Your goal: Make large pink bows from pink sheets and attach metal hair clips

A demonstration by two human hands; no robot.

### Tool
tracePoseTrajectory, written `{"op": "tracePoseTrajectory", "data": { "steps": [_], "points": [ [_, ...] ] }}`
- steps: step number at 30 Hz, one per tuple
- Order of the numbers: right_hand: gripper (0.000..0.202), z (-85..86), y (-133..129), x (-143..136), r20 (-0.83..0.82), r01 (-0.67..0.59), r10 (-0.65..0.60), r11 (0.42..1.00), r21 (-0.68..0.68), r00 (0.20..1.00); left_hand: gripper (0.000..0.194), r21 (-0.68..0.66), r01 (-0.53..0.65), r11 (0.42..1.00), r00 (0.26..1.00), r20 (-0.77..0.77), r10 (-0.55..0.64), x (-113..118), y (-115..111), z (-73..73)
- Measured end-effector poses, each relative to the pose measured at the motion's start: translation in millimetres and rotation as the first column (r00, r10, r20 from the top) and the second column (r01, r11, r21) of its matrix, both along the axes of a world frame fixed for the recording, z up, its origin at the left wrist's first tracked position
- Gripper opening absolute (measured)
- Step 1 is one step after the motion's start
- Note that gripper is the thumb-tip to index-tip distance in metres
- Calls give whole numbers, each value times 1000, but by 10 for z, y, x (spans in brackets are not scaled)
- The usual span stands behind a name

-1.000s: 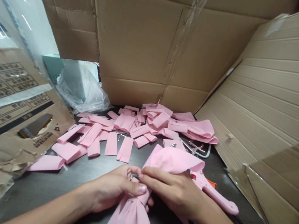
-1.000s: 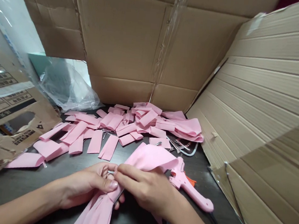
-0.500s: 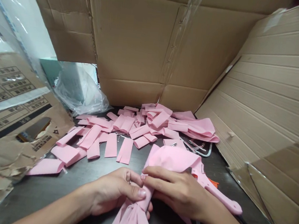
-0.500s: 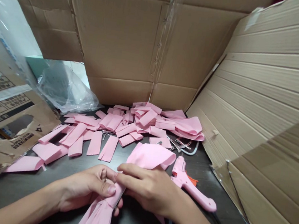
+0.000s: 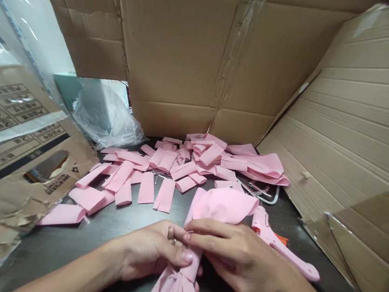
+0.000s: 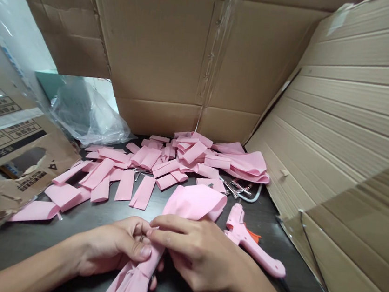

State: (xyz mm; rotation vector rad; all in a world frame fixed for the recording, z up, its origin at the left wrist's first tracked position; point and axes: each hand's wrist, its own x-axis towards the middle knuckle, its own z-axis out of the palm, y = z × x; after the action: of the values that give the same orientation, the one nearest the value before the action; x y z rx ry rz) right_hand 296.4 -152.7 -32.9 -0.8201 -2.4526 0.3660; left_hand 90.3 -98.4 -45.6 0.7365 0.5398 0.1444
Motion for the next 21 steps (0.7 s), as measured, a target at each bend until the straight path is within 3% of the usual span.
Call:
{"op": "tracePoseTrajectory", "data": {
  "steps": [5, 11, 17, 21],
  "points": [
    [42, -63, 1, -25, 69, 70, -84, 980, 188, 994, 29, -33, -56, 998, 997, -49, 54, 15, -9, 13],
    [38, -129, 20, 4, 85, 68, -93, 962, 264, 992, 34, -44, -124, 991, 988, -97, 119, -7, 20, 15],
    [38, -122, 30, 27, 86, 41, -70, 955, 295, 994, 24, -62, 12, 998, 1000, -8, -12, -40, 34, -9],
    [33, -85, 25, 19, 88, 71, -96, 963, 259, 991, 25, -57, 35, 998, 999, 7, -35, -41, 23, -8]
  ]
}}
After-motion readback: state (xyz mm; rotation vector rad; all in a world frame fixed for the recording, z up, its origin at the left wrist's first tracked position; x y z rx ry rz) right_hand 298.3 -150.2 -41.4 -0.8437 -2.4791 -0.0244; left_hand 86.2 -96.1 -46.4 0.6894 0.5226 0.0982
